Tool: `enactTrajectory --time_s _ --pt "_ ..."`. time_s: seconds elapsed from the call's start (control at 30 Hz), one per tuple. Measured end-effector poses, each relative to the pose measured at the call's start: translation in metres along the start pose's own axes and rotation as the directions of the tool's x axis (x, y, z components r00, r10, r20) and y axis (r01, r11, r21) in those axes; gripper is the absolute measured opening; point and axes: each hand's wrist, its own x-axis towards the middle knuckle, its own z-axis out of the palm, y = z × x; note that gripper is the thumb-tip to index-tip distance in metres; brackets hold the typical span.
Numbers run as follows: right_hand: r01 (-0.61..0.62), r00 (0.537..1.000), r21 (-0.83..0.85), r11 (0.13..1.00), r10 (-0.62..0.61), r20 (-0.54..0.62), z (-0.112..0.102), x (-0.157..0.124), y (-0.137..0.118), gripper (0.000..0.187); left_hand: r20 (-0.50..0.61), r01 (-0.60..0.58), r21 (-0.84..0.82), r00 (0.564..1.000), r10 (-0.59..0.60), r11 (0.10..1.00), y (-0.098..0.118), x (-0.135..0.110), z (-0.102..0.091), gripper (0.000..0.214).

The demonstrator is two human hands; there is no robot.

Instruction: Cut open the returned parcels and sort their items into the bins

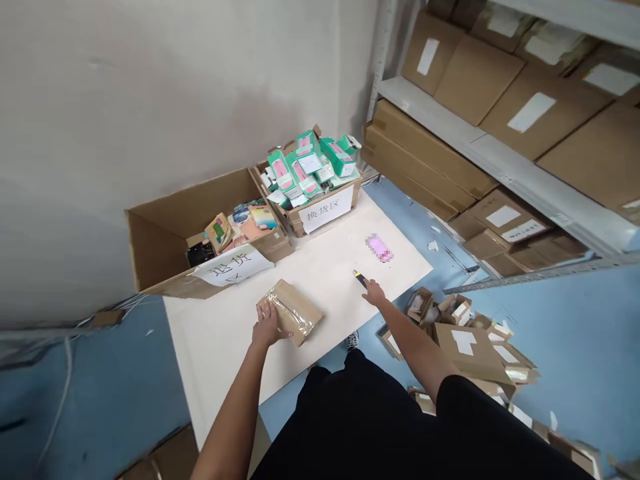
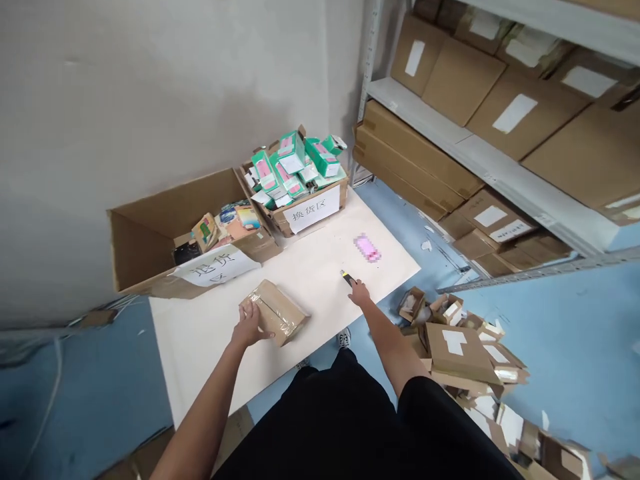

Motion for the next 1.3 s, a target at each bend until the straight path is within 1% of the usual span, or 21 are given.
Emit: enactTrajectory --time_s 0.1,0.17,0.27,0.33,0.4,0.43,0.47,0.53,0.57,0.6,0.63,0.67,0.7,0.77,0.87,1.1,1.17,1.3 --pt "-0.011 0.998 -0.005 1.000 0.010 -0.058 0.017 0.015 -0.003 0.082 0.007 0.018 -0.029 1.000 -0.018 0.999 0.001 -0.005 -0.001 0.140" --pt "-0.036 0.997 0.043 0.998 0.038 -0.065 0.021 0.021 -0.005 0.081 0.009 0.033 -0.045 0.999 -0.032 0.998 0.003 -0.009 0.000 0.141" --pt "-0.041 0.999 0.110 0.993 0.041 -0.001 0.016 0.028 -0.015 0.075 0.008 0.043 -0.055 0.999 -0.043 0.998 0.006 -0.010 0.002 0.145" --pt "0.016 1.000 0.134 0.991 -0.018 0.012 0.008 0.028 -0.033 0.073 0.005 0.044 -0.062 0.999 -0.044 0.997 0.007 -0.009 0.004 0.147" --pt "0.170 0.985 0.181 0.969 -0.167 -0.032 0.001 0.022 -0.064 0.072 0.003 0.040 -0.077 0.999 -0.040 0.996 0.007 -0.008 0.006 0.147" --pt "0.279 0.960 0.214 0.936 -0.269 -0.074 -0.002 0.016 -0.084 0.072 0.003 0.036 -0.087 0.999 -0.036 0.996 0.007 -0.007 0.007 0.146" --pt "0.398 0.917 0.233 0.887 -0.380 -0.121 -0.003 0.009 -0.106 0.073 0.002 0.031 -0.098 1.000 -0.031 0.995 0.006 -0.007 0.008 0.146" --pt "0.574 0.819 0.229 0.786 -0.544 -0.183 -0.003 -0.009 -0.155 0.073 0.002 0.021 -0.116 1.000 -0.021 0.993 0.006 -0.007 0.009 0.147" --pt "0.630 0.777 0.220 0.745 -0.602 -0.185 -0.001 -0.018 -0.179 0.073 0.002 0.018 -0.124 1.000 -0.018 0.992 0.006 -0.006 0.009 0.148" --pt "0.667 0.745 0.202 0.717 -0.644 -0.172 0.001 -0.026 -0.202 0.072 0.002 0.018 -0.132 1.000 -0.018 0.991 0.007 -0.006 0.009 0.149" --pt "0.685 0.728 0.177 0.706 -0.670 -0.145 0.003 -0.034 -0.222 0.072 0.001 0.018 -0.143 1.000 -0.018 0.990 0.007 -0.006 0.009 0.149" --pt "0.688 0.725 0.150 0.710 -0.680 -0.108 0.006 -0.040 -0.240 0.071 -0.002 0.019 -0.157 1.000 -0.020 0.987 0.008 -0.006 0.009 0.150" --pt "0.680 0.732 0.121 0.723 -0.678 -0.066 0.008 -0.045 -0.254 0.071 -0.006 0.020 -0.174 1.000 -0.021 0.985 0.008 -0.006 0.009 0.150" --pt "0.655 0.754 0.065 0.753 -0.657 0.003 0.014 -0.052 -0.273 0.070 -0.017 0.015 -0.208 1.000 -0.019 0.978 0.009 -0.005 0.011 0.150" --pt "0.636 0.772 -0.001 0.772 -0.635 0.036 0.021 -0.056 -0.279 0.067 -0.031 -0.005 -0.238 1.000 -0.002 0.971 0.008 -0.004 0.015 0.151" --pt "0.617 0.786 -0.074 0.783 -0.617 0.027 0.032 -0.063 -0.272 0.068 -0.070 -0.050 -0.269 0.997 0.032 0.962 0.006 -0.002 0.022 0.149" --pt "0.601 0.799 -0.088 0.795 -0.600 0.037 0.031 -0.065 -0.274 0.068 -0.065 -0.051 -0.282 0.997 0.034 0.958 0.007 -0.001 0.022 0.149" --pt "0.560 0.828 -0.116 0.820 -0.549 0.112 0.024 -0.070 -0.281 0.067 -0.060 -0.028 -0.303 0.998 0.011 0.953 0.010 0.003 0.022 0.152"
